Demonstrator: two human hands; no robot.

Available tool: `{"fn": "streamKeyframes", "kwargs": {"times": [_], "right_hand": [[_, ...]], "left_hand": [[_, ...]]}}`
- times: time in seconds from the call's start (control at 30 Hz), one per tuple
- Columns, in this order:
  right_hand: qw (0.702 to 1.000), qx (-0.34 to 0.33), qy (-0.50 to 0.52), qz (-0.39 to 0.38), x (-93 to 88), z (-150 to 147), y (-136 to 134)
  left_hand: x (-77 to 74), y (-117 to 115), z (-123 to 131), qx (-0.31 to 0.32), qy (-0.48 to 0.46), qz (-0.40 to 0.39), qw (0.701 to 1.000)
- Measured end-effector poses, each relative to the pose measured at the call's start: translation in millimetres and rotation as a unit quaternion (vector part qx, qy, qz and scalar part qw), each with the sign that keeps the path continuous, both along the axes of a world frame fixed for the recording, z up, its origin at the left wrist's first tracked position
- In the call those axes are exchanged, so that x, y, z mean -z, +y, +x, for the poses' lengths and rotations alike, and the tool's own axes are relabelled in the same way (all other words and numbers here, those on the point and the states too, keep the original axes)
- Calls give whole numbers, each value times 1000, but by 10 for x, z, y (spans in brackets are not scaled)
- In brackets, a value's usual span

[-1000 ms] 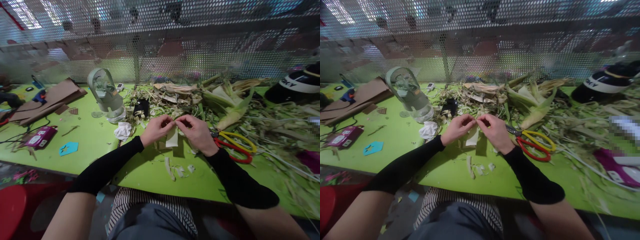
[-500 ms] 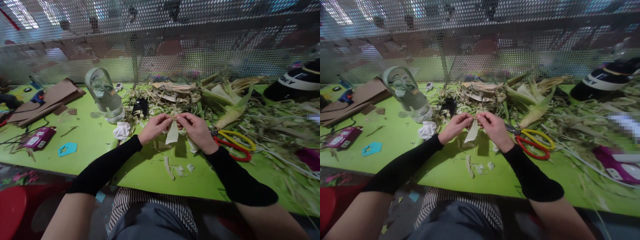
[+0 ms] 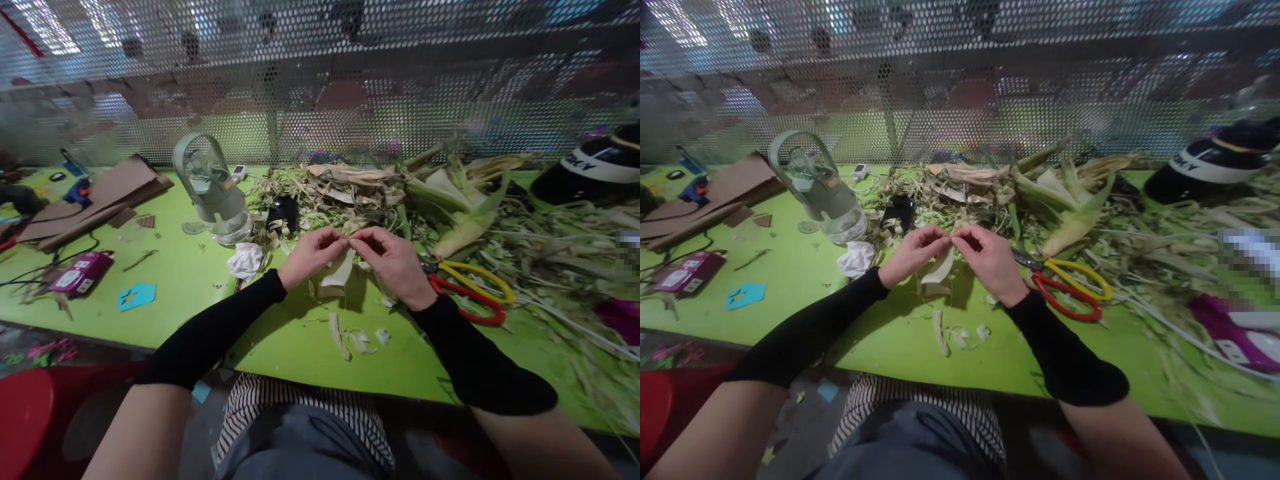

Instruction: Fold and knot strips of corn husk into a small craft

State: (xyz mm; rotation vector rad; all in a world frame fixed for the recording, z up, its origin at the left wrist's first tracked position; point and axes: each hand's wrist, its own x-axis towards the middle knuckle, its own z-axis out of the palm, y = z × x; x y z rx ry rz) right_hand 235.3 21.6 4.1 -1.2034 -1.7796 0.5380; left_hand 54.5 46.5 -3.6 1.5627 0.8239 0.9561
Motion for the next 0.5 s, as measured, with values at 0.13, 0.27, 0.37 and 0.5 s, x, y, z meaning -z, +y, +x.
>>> {"fn": "streamKeyframes", "kwargs": {"times": [0.13,0.27,0.37,0.5], "right_hand": [[993,2,-72,88,6,-2,-13],[975,25,-149,161,-5,1,-12],[973,29,-154,168,-9,5,-2],[976,31,-138,167,4,8,16]], "left_hand": [[14,4,-9,-24,21,34,999],[3,1,-33,-26,46,50,997],[2,17,-37,-11,26,22,999],[-14,33,-22,11,-4,-30,999]]}}
